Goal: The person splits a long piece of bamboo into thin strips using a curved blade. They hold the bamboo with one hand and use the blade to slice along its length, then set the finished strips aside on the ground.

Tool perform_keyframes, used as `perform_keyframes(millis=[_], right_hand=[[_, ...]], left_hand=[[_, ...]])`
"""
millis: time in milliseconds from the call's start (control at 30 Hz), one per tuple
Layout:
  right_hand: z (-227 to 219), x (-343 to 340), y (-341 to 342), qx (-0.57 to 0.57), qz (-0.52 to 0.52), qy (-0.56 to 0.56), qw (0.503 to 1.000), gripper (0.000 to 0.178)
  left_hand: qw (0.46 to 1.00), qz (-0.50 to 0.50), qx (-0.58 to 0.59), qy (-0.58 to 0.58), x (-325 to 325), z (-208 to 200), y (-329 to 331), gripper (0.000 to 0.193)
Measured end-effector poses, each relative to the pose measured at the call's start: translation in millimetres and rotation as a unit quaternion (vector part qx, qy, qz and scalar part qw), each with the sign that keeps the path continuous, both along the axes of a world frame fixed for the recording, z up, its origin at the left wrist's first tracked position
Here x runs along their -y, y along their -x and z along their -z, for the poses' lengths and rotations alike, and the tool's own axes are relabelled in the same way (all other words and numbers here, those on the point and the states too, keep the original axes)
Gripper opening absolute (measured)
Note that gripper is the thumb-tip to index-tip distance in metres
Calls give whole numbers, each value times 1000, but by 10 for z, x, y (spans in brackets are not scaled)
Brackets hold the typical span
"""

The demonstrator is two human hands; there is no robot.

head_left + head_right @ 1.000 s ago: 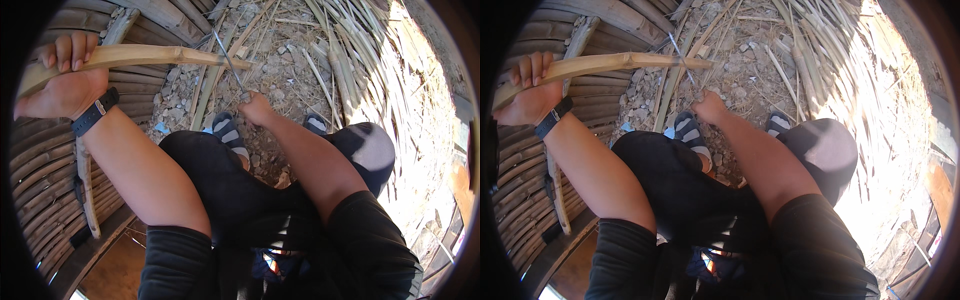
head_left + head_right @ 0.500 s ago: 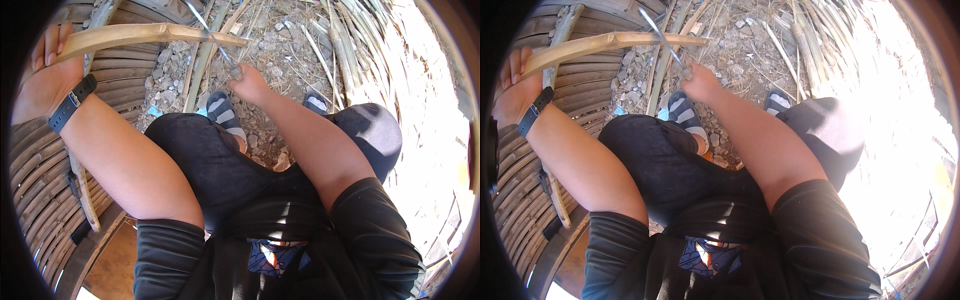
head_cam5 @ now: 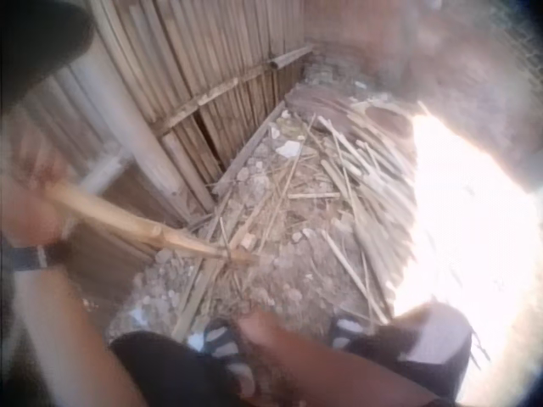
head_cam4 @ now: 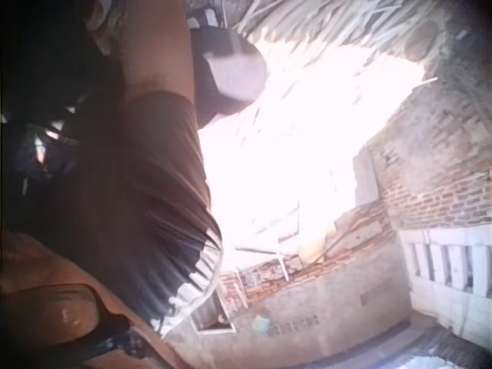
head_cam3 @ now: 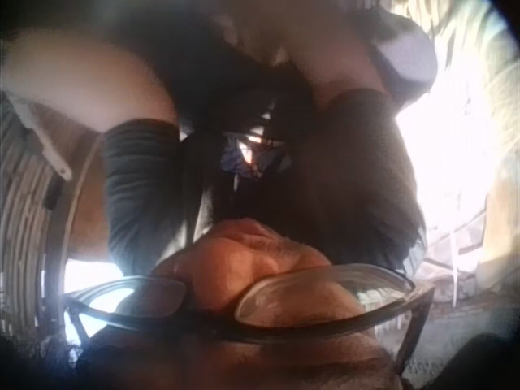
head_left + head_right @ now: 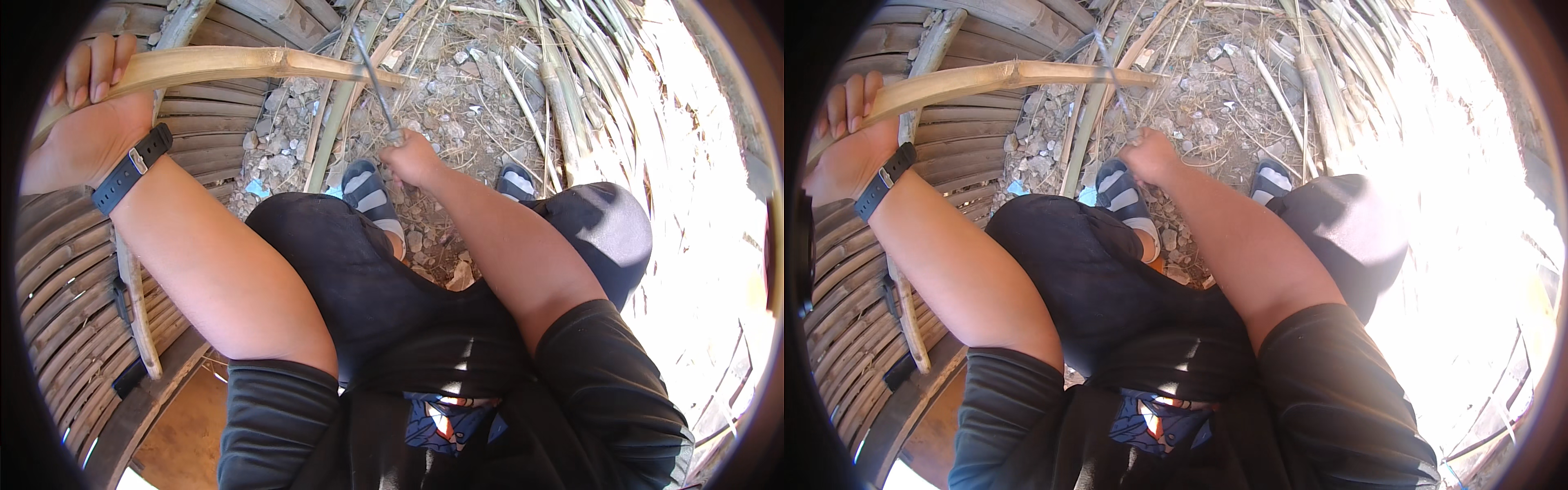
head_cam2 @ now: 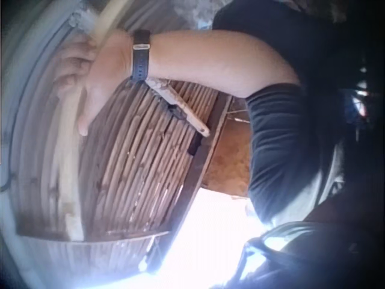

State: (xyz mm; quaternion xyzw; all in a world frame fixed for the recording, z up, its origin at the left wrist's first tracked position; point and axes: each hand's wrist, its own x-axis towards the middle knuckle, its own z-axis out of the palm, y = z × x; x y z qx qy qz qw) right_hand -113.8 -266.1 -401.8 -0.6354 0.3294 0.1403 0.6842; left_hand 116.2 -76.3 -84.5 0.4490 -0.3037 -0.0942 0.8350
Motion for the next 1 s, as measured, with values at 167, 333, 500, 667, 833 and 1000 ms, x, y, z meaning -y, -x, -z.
perform_keyframes(millis=[167,333,500,667,833,1000], right_hand=[[-264,63,-23,-61,18,-133,989,20],[-816,-352,-254,212,-73,48,973,25],[-479,-318,-136,214,-110,140,961,41],[-946,-378,-177,173,-140,71,972,48],[-1329,-363,-331,321,-114,163,926,54],[-1098,-216,-332,280,-112,146,942,54]], left_hand=[[998,-47,32,-18,-33,66,-49,73],[1000,-12,-1,4,-55,99,-7,88],[997,-71,-3,31,-81,165,24,100],[988,-153,-22,31,-250,281,23,100],[997,-50,0,51,97,165,195,101],[998,-40,9,41,267,94,290,100]])
